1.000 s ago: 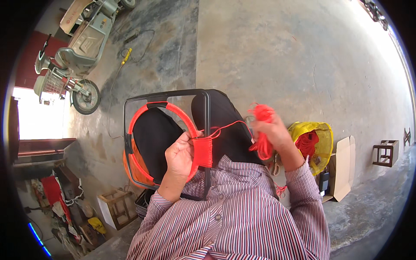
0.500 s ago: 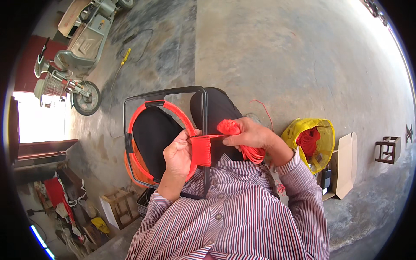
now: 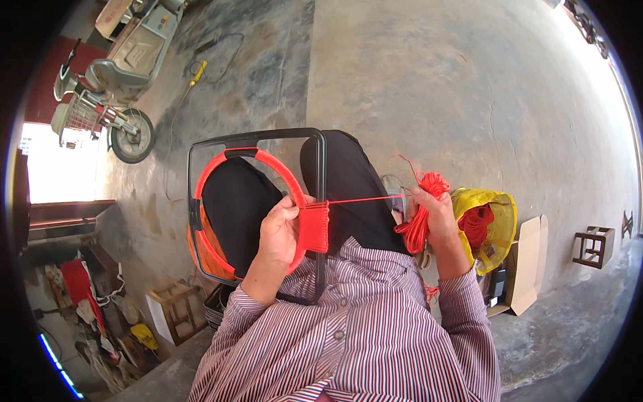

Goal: Winding a red plastic cord or ribbon around a black rectangular frame as part of furniture manufacturing.

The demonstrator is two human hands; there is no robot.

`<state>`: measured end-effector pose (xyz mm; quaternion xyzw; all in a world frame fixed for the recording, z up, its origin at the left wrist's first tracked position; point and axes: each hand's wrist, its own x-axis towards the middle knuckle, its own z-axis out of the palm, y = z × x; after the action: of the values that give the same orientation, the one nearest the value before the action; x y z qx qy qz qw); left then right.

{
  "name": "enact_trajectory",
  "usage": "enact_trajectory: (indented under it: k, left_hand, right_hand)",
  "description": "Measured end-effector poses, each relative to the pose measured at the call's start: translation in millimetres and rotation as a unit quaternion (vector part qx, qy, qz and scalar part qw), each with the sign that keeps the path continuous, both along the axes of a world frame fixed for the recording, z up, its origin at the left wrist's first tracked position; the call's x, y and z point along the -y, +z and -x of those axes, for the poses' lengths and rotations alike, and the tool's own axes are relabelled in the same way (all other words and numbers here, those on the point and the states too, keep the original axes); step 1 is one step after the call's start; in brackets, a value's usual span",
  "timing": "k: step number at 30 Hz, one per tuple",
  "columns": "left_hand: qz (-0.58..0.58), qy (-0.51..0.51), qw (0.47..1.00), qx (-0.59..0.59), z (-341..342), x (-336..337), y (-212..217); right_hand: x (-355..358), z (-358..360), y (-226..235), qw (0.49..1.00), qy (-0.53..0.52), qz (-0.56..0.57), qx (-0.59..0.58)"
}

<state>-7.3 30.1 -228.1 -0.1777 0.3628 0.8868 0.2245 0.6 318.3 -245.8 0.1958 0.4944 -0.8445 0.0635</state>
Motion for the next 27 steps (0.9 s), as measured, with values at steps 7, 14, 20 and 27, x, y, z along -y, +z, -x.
enact_trajectory:
  k: [7,14,20,27]
  left_hand:
    - [0.023,-0.002,1.000,0.003,6,0,-1]
    - [-0.027,-0.005,0.999,0.020,8,-1,0]
    - [-0.060,0.006,0.997,0.043,6,0,-11]
    - [0.152,0.170,0.955,-0.190,-1,-23,13]
  right_hand:
    - [3,-26,10,0.996,0.021,-0.077,0.050]
    - [-4,-21,-41,0.936,0.175,-0.296,0.077]
    - [15,49,8,0.798,0.185,-0.567,-0.083]
    - [110,68,65,0.586,0.275,-0.581,-0.493]
